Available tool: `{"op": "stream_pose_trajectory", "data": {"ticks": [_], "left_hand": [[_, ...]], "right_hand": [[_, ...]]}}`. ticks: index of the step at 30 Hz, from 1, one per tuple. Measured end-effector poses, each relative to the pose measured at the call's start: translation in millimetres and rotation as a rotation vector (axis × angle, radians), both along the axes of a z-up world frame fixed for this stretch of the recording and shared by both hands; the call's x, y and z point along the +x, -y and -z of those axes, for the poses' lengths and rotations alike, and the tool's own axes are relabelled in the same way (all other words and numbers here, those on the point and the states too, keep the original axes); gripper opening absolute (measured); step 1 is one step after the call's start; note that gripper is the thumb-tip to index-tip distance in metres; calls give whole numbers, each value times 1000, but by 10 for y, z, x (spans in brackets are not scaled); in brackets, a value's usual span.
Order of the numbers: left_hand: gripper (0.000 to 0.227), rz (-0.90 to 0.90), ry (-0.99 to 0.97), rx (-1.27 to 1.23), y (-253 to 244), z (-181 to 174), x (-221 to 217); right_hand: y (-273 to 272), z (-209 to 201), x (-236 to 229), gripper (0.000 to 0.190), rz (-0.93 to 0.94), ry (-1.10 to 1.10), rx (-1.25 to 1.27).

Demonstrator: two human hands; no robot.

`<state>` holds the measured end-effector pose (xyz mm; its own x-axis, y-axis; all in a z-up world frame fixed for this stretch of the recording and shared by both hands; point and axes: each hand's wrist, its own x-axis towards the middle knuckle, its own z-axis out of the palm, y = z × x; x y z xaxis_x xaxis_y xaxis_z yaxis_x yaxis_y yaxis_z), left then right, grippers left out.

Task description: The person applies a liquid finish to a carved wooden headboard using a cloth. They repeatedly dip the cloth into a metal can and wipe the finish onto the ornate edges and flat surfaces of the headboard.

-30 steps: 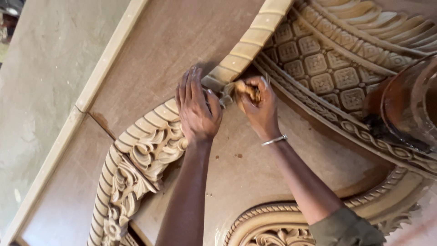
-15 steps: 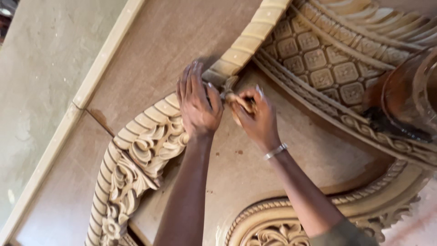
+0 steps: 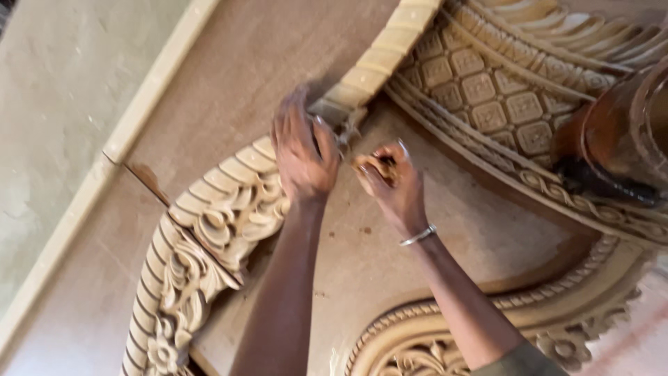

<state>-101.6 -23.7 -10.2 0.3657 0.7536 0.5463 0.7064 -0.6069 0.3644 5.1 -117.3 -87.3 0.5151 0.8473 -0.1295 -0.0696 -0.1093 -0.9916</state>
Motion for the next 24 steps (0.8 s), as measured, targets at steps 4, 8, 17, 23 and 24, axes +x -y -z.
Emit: {"op": "stream_pose_trajectory", "data": {"ticks": [4,8,17,23,24], "left_hand": [[41,21,141,-72,-44,28,-75],[41,49,227,-106,-55,102,-119],[42,24,183,-6,-44,32,-75],[43,16,123,16,-16,0,-44],[43,3,118,11,-19,6,-54]], "right_hand": [[-92,-167,-99,22,87,279,313],[-109,-252,-125,22,139,534,363],[379,-264,443,22,5,338,122],[1314,-1082,2273,36,-417,1070,180],[1322,-1253,2573,30,-468,1134,162]]}}
